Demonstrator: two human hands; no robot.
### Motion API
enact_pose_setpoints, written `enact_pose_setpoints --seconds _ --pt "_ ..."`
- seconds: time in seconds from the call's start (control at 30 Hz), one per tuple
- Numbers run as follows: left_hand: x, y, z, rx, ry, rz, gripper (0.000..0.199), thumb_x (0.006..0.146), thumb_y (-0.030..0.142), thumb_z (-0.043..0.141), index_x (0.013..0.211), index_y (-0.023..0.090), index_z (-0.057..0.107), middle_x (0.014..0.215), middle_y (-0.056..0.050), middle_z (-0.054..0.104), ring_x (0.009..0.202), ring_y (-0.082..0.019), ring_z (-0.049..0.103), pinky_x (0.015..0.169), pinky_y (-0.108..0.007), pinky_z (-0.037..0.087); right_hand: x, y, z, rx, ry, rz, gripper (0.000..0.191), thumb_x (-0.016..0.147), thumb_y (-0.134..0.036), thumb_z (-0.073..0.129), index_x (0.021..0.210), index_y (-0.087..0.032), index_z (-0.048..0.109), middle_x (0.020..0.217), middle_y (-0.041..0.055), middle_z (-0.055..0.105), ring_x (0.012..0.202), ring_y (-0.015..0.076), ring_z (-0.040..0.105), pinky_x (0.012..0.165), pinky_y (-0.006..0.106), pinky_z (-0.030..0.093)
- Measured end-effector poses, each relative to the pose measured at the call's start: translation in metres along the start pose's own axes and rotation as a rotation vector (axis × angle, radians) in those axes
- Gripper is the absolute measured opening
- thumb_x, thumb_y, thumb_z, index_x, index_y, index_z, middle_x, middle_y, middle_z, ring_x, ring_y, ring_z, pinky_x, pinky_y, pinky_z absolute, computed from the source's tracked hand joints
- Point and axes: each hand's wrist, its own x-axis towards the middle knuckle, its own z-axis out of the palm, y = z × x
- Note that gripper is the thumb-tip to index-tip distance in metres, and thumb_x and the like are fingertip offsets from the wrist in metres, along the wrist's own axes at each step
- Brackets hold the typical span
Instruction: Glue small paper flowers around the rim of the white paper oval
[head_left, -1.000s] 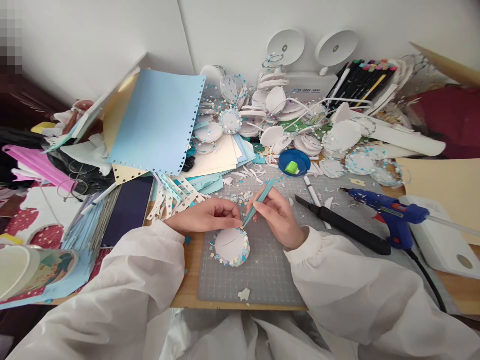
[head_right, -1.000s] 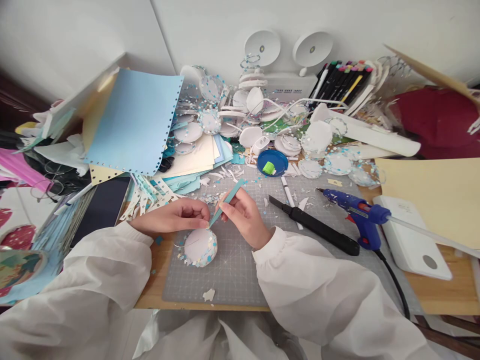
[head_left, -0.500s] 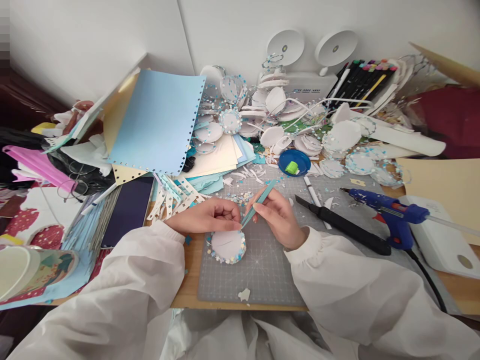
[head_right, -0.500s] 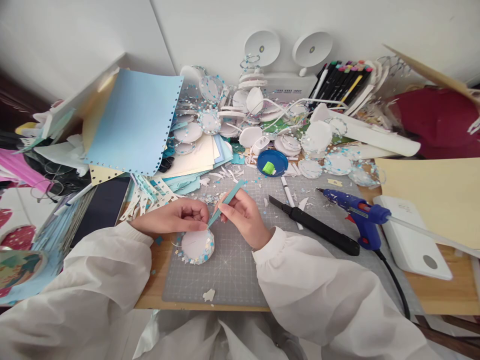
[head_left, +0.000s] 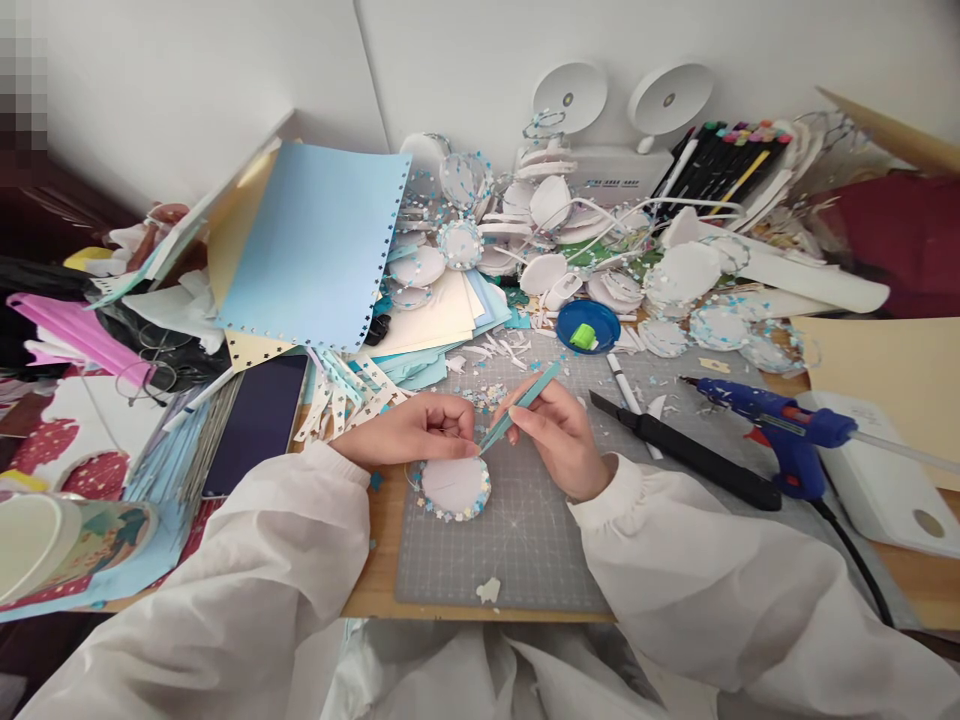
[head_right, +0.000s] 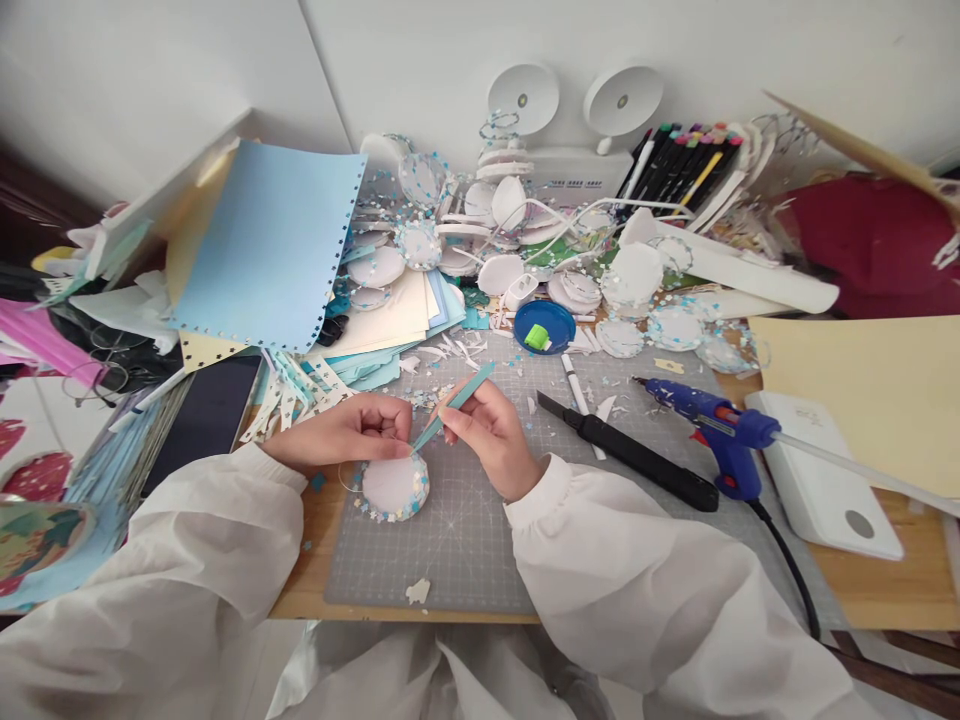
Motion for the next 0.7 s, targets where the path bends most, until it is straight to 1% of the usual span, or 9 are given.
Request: enact_pose_setpoints --seconds 0.13,0.2,0.3,0.37,0.43,0.57,0.7 --pt "-0.001 0.001 -0.001 -0.006 0.008 -0.001 0.029 0.078 0.034 0.067 0.067 0.013 0.049 0.055 0.005 0.043 0.050 -0.006 0.037 0.046 -0.016 0.027 0.001 0.000 -0.001 -0.009 0.035 -0.007 0.009 0.084 -0.030 0.062 0.085 -0.021 0.060 0.078 0.0008 0.063 0.061 0.0118 0.053 0.056 0.028 0.045" --pt "-0.002 0.002 -0.001 0.002 -0.003 -0.008 0.029 0.077 0.033 0.068 0.066 0.013 0.049 0.055 0.005 0.043 0.049 -0.006 0.036 0.046 -0.016 0.027 0.004 -0.001 -0.003 -0.005 0.105 -0.007 0.012 0.084 -0.032 0.062 0.083 -0.021 0.058 0.076 0.0004 0.062 0.058 0.0115 0.053 0.054 0.027 0.044" --pt "-0.003 0.003 0.001 0.017 -0.034 -0.034 0.029 0.076 0.032 0.069 0.064 0.013 0.050 0.053 0.006 0.042 0.048 -0.005 0.035 0.045 -0.016 0.027 0.009 -0.003 -0.008 0.023 0.250 -0.029 0.014 0.082 -0.034 0.062 0.081 -0.022 0.054 0.075 -0.0007 0.061 0.055 0.0109 0.052 0.051 0.027 0.043" --pt "-0.004 0.004 0.002 0.011 -0.045 -0.044 0.030 0.075 0.033 0.069 0.064 0.013 0.050 0.052 0.006 0.042 0.047 -0.005 0.035 0.045 -0.016 0.027 0.010 -0.005 -0.010 0.017 0.304 -0.057 0.015 0.082 -0.035 0.062 0.080 -0.023 0.053 0.075 -0.0008 0.060 0.055 0.0111 0.052 0.051 0.027 0.043" --pt "-0.004 0.003 0.002 0.004 -0.034 -0.042 0.030 0.075 0.033 0.069 0.065 0.013 0.049 0.053 0.006 0.042 0.048 -0.005 0.035 0.045 -0.016 0.027 0.010 -0.007 -0.010 -0.030 0.307 -0.094 0.015 0.083 -0.035 0.061 0.081 -0.023 0.053 0.076 -0.0003 0.060 0.056 0.0114 0.052 0.052 0.028 0.044" --pt "-0.004 0.003 0.001 0.015 -0.015 -0.021 0.030 0.077 0.035 0.068 0.066 0.013 0.050 0.054 0.005 0.043 0.049 -0.006 0.035 0.045 -0.016 0.026 0.006 -0.008 -0.008 -0.114 0.266 -0.183 0.010 0.086 -0.033 0.059 0.085 -0.024 0.055 0.080 0.0003 0.060 0.058 0.0118 0.053 0.056 0.030 0.046" --pt "-0.003 0.001 0.000 0.035 -0.011 0.009 0.033 0.080 0.038 0.066 0.066 0.013 0.049 0.055 0.005 0.042 0.050 -0.006 0.035 0.046 -0.017 0.025 0.007 -0.007 -0.010 -0.165 0.315 -0.190 0.011 0.085 -0.034 0.061 0.086 -0.025 0.054 0.084 0.0005 0.061 0.059 0.0119 0.054 0.057 0.031 0.047"
